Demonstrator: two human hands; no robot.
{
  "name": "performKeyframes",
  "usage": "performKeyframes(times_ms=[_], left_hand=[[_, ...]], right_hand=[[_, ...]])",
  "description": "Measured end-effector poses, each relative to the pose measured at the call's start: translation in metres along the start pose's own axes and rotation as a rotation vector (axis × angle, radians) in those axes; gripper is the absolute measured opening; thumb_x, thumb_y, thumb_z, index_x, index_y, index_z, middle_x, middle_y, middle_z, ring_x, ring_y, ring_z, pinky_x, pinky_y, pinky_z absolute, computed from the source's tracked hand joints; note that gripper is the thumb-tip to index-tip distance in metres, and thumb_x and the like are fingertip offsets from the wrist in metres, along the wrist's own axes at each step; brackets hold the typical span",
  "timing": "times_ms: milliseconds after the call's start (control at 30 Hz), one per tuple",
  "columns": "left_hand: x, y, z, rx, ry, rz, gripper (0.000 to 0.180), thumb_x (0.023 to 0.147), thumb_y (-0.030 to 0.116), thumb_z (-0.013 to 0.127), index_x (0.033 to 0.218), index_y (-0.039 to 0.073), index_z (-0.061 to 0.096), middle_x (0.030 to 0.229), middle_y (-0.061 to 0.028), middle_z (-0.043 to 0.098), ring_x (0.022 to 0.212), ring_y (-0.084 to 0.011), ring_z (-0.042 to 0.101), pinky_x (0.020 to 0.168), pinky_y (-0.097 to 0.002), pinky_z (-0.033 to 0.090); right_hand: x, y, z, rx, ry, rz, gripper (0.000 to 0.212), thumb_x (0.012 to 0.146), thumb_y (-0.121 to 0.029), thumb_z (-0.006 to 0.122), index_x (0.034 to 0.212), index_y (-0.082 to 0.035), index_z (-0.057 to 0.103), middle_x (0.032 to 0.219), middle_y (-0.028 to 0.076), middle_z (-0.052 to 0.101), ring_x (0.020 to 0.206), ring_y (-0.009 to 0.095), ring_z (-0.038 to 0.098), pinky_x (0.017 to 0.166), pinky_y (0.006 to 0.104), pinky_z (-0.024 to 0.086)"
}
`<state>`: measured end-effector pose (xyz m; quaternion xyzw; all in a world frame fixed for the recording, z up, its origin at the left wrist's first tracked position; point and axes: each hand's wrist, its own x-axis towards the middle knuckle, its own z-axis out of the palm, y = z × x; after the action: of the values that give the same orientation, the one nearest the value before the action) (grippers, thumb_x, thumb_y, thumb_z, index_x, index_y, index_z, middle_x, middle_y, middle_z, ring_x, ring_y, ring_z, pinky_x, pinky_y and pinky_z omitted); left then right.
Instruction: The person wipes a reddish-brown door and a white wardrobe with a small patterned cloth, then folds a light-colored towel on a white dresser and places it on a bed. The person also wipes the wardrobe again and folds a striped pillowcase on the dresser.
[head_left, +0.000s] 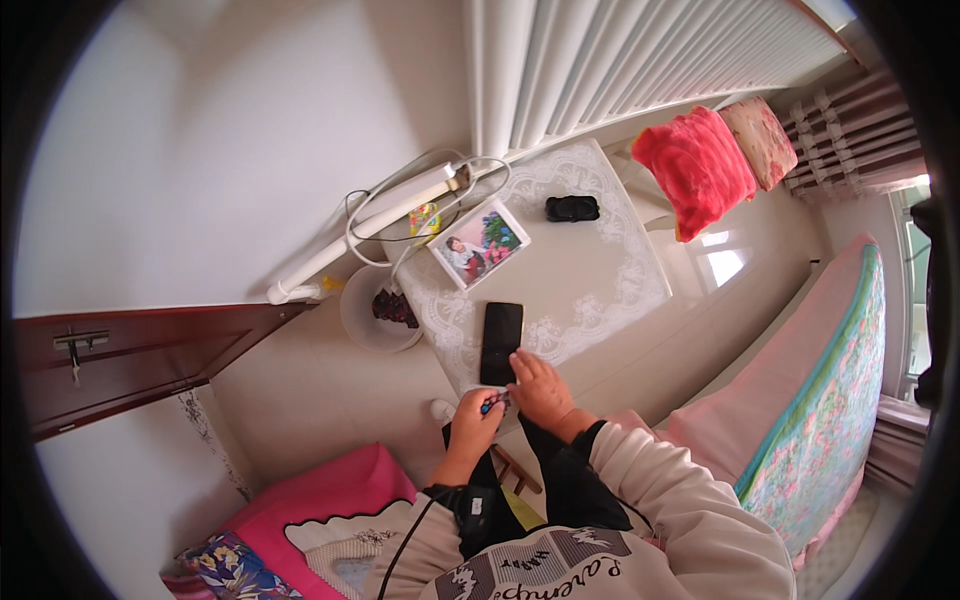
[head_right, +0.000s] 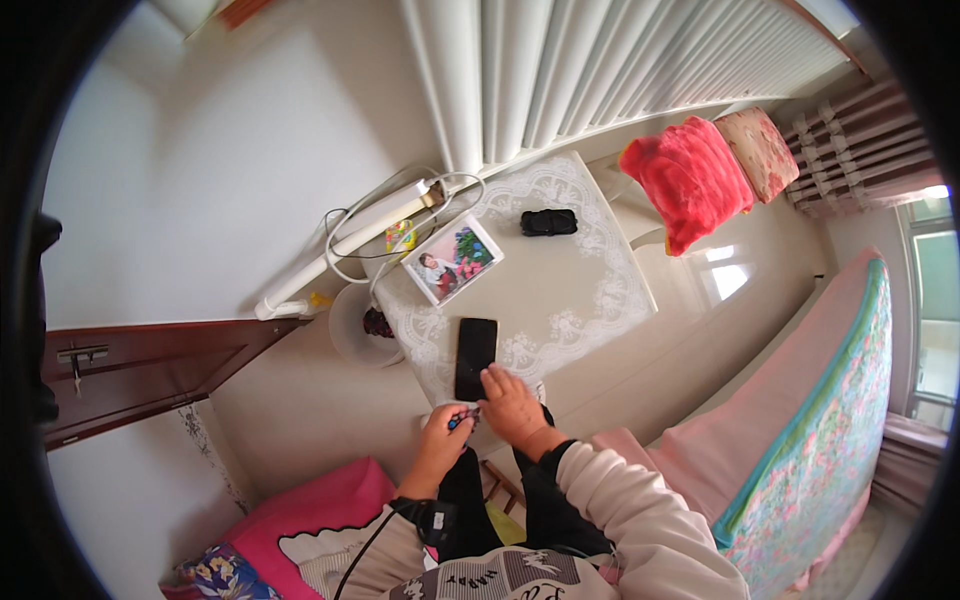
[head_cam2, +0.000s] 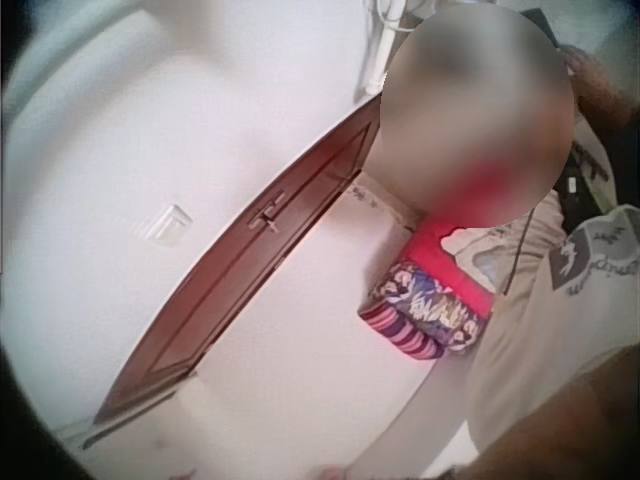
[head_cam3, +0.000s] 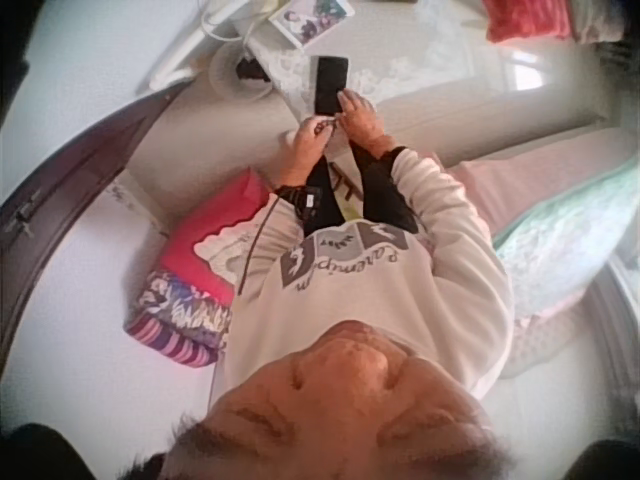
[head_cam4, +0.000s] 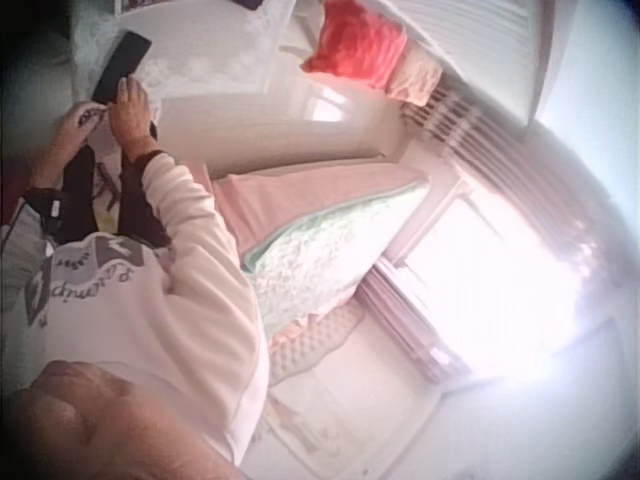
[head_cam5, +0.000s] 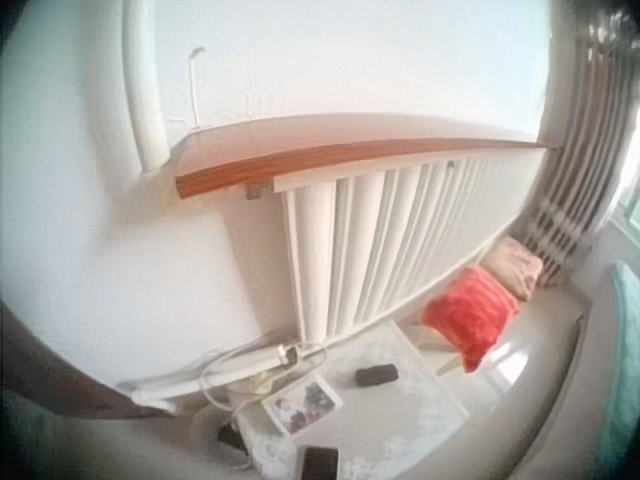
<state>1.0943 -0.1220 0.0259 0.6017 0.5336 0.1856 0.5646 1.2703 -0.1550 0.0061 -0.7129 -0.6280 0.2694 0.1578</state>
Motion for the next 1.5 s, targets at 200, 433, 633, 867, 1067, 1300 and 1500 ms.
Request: performKeyframes(times_ms=[200,433,633,867,1067,1300,1500], left_hand=[[0.043,0.035,0.066,0.258,0.039,0.337,0.027,0.08,0.008,0.072,0.105,0.002,0.063,0.103,-0.0156,0.063,0.101,-0.0366,0.059,0.091,-0.0427,0.048],[0.137,0.049,0.144,0.61,0.167,0.564,0.043,0.075,0.012,0.078,0.111,0.004,0.058,0.118,-0.016,0.054,0.116,-0.0382,0.051,0.098,-0.0491,0.043],[0.155,0.051,0.234,0.71,-0.06,0.538,0.054,0.077,0.014,0.076,0.125,0.003,0.053,0.138,-0.0187,0.044,0.134,-0.0414,0.039,0.11,-0.054,0.035],[0.139,0.038,0.245,0.713,-0.165,0.725,0.046,0.082,0.014,0.073,0.124,0.003,0.057,0.143,-0.0188,0.042,0.137,-0.0396,0.037,0.113,-0.0508,0.034],[0.082,0.015,0.175,0.595,-0.214,0.666,0.034,0.082,0.01,0.07,0.114,0.003,0.061,0.127,-0.0163,0.053,0.127,-0.0374,0.047,0.106,-0.0457,0.041],[-0.045,-0.038,0.068,0.243,0.002,0.114,0.025,0.081,0.008,0.069,0.105,0.003,0.063,0.102,-0.0176,0.061,0.103,-0.0374,0.059,0.089,-0.0429,0.048],[-0.189,-0.107,-0.028,-0.059,0.372,-0.552,0.027,0.084,0.015,0.067,0.105,-0.001,0.063,0.097,-0.0158,0.065,0.084,-0.0276,0.066,0.066,-0.0373,0.053]], right_hand=[[0.014,0.108,-0.039,-0.246,-0.021,0.047,0.061,0.085,-0.025,0.07,0.138,-0.003,0.049,0.15,0.018,0.041,0.14,0.036,0.037,0.113,0.048,0.034],[-0.054,0.176,-0.069,-0.055,0.117,0.275,0.052,0.086,-0.017,0.068,0.131,0.004,0.053,0.142,0.024,0.047,0.134,0.041,0.041,0.111,0.0462,0.037],[-0.128,0.22,-0.089,-0.038,0.053,0.413,0.046,0.088,-0.017,0.066,0.128,0.003,0.055,0.135,0.022,0.052,0.127,0.04,0.046,0.108,0.046,0.04],[-0.151,0.24,-0.086,-0.006,-0.105,0.649,0.041,0.09,-0.023,0.061,0.127,-0.003,0.06,0.131,0.019,0.058,0.123,0.038,0.051,0.103,0.0462,0.044],[-0.137,0.232,-0.098,0.033,-0.419,0.654,0.046,0.093,-0.036,0.055,0.125,-0.004,0.063,0.128,0.02,0.061,0.121,0.039,0.055,0.102,0.0465,0.045],[-0.116,0.212,-0.102,-0.029,-0.448,0.501,0.046,0.094,-0.037,0.054,0.124,-0.003,0.063,0.124,0.021,0.063,0.117,0.039,0.058,0.101,0.0465,0.045],[-0.082,0.169,-0.095,-0.182,-0.52,0.277,0.044,0.093,-0.037,0.055,0.119,-0.003,0.065,0.119,0.022,0.065,0.115,0.039,0.059,0.099,0.0473,0.046]])
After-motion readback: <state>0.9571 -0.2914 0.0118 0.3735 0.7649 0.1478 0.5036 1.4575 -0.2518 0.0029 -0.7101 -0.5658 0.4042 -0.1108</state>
